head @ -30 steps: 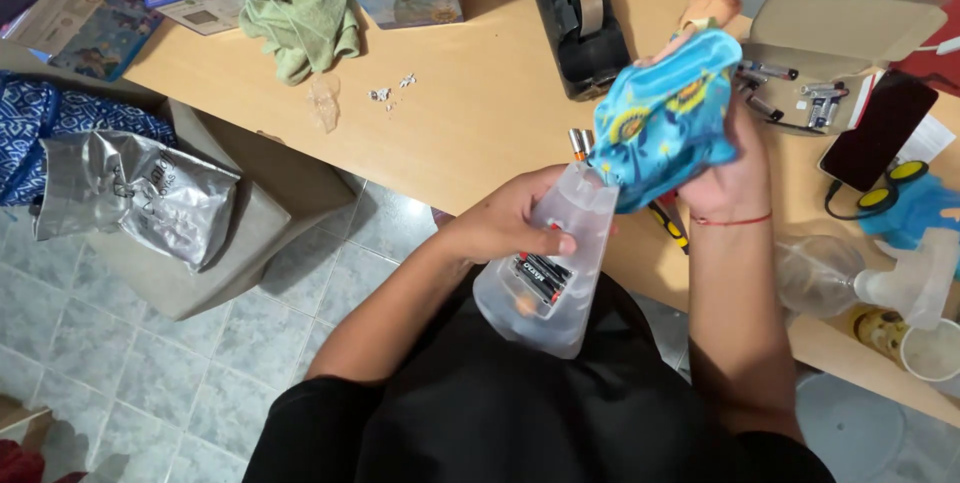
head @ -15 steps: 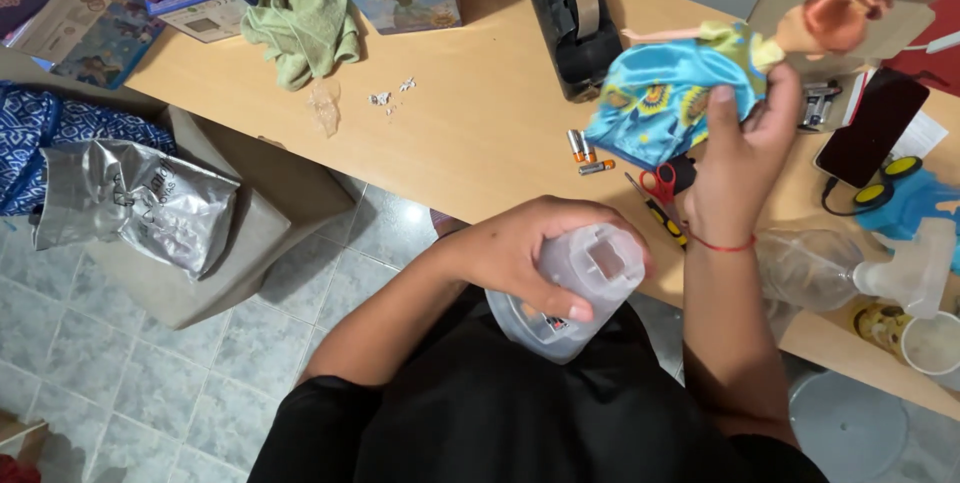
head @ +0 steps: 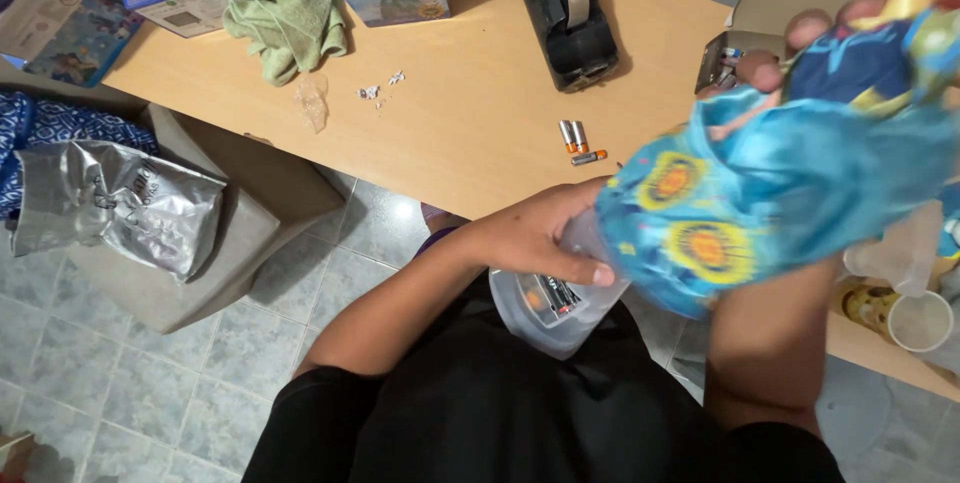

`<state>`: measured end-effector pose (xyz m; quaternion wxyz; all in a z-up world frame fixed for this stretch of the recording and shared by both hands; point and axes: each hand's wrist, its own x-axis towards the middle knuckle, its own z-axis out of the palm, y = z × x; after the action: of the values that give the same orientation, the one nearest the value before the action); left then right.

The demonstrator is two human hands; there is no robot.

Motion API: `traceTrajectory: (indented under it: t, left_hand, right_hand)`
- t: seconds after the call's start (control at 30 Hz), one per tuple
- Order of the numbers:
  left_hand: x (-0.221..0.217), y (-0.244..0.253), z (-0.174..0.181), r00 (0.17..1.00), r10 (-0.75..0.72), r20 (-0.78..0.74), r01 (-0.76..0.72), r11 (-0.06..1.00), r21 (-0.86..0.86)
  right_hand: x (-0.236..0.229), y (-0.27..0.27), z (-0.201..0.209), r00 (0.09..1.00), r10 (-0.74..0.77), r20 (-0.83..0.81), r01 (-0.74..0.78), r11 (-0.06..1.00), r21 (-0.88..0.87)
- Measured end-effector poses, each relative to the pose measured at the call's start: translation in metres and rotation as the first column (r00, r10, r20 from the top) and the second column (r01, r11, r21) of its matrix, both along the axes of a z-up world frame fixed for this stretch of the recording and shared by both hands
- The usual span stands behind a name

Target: The person places a doll into a blue patterned bag and then inserts batteries into a clear plastic container. They use red scissors to trim a small piece of the container and then place the batteries inside. Finally, they place the doll back into the bag.

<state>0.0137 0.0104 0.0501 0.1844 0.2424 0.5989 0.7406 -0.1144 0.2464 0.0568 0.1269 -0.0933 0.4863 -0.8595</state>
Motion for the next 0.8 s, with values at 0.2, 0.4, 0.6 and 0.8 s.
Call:
traceTrajectory:
  t: [0.2,0.4,0.6,0.8]
  left_hand:
    - [0.004,0.008,-0.021,0.998,0.025,0.057,-0.027,0.999,0.030]
    - [0.011,0.006,-0.048,0.994,0.103,0.034,-0.105,0.992,0.068]
    - [0.010,0.007,-0.059,0.991,0.114,0.069,-0.119,0.989,0.083]
    - [0.008,0.005,-0.073,0.985,0.135,0.104,-0.145,0.984,0.099]
  right_hand:
    - [0.016,-0.011,0.004,0.984,0.174,-0.041,-0.176,0.981,-0.075]
    - [0.025,-0.006,0.006,0.937,0.337,-0.090,-0.347,0.926,-0.146]
    - [0.035,-0.029,0.015,0.968,0.239,-0.075,-0.238,0.971,0.012]
    - [0.033,-0.048,0.031,0.985,0.152,0.079,-0.152,0.988,-0.013]
